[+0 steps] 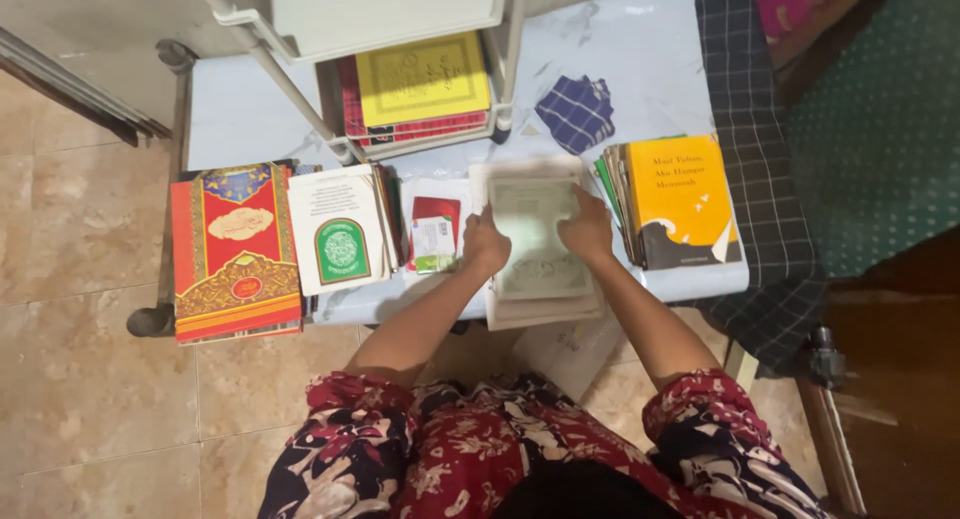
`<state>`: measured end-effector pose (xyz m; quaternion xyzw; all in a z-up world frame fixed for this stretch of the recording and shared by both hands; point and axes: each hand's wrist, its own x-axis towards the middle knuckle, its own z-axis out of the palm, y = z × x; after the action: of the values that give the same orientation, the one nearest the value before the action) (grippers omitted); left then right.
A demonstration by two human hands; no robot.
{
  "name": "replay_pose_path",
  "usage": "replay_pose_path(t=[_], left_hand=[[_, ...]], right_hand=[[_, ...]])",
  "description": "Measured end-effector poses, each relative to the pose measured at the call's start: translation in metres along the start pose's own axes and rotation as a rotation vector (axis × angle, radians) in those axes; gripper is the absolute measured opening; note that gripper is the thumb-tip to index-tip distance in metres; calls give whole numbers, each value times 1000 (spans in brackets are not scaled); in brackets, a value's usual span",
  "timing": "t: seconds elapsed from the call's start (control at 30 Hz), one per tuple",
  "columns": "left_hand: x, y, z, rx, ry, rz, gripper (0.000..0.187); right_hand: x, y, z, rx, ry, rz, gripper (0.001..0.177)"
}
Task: The person removes books, notebooks, and papers from a plastic shelving unit onto the table by hand, then wipes down the empty shelves with a cloth.
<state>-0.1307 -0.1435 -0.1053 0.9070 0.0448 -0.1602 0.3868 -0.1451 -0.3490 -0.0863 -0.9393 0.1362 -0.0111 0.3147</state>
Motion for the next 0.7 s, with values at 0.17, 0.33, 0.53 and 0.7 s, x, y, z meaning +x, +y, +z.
replay_pose_path(t=[0.17,0.33,0.53,0.7], left_hand=[[33,5,-36,-129,88,150,82],[80,0,-104,-178,352,265,77],[133,-16,-148,-129,537,218,69],[156,-30,-152,-132,509,160,70]], right_hand=[[14,-47,6,-36,172,-344,62],[52,-124,40,137,182,-655,49],[123,-178,120,44,218,-801,56],[155,-192,156,-81,243,-831,59]])
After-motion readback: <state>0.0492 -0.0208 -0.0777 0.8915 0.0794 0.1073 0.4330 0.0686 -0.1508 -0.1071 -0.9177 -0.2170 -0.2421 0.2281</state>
